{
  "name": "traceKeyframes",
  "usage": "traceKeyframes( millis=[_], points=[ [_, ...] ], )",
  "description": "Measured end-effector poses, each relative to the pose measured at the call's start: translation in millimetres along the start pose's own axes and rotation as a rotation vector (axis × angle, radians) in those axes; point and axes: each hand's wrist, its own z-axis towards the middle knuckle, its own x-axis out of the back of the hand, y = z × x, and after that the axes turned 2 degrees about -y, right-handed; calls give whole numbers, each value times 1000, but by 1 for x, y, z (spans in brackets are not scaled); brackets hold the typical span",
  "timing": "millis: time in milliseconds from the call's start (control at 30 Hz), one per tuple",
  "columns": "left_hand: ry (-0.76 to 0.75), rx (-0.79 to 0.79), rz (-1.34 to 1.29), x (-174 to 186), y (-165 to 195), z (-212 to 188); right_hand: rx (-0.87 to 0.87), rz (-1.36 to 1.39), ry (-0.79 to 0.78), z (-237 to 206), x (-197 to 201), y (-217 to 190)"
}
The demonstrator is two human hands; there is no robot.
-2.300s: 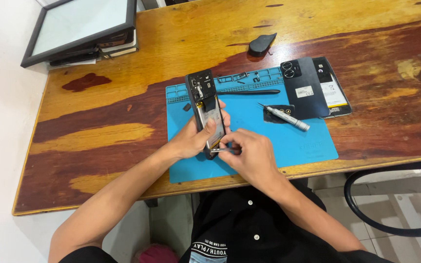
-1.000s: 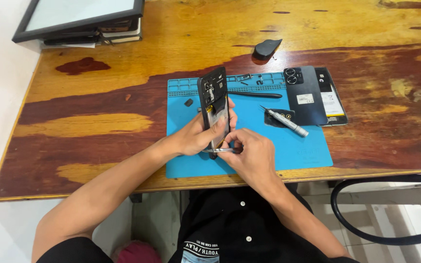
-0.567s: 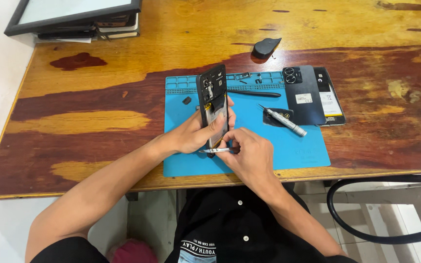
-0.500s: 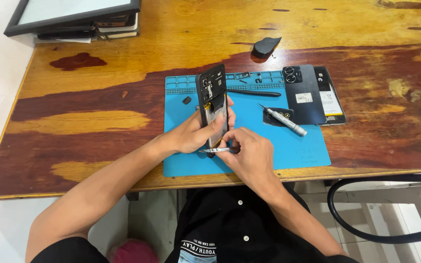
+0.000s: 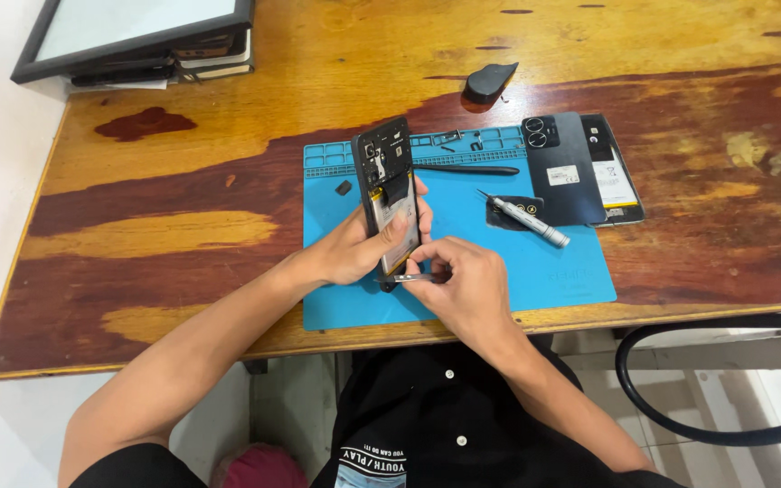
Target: The person works on a disassembled smartphone at a wooden workbench, using a pry tool and a precision screwdriver to lift components and unscrew parts from the phone's open body. They hold the phone in one hand while prying along its edge, then set it down and continue working on the blue repair mat with small screws and parts.
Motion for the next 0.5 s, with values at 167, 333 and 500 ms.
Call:
traceKeyframes(
  millis=[167,333,500],
  points=[
    [-1,22,-18,-1,1,-1,-3,38,-6,-2,0,2],
    [-14,12,-43,0,1,-2,-19,58,-19,-2,-2,2],
    [-11,17,24,0,-1,-3,-19,64,-38,-2,-1,2]
  ],
)
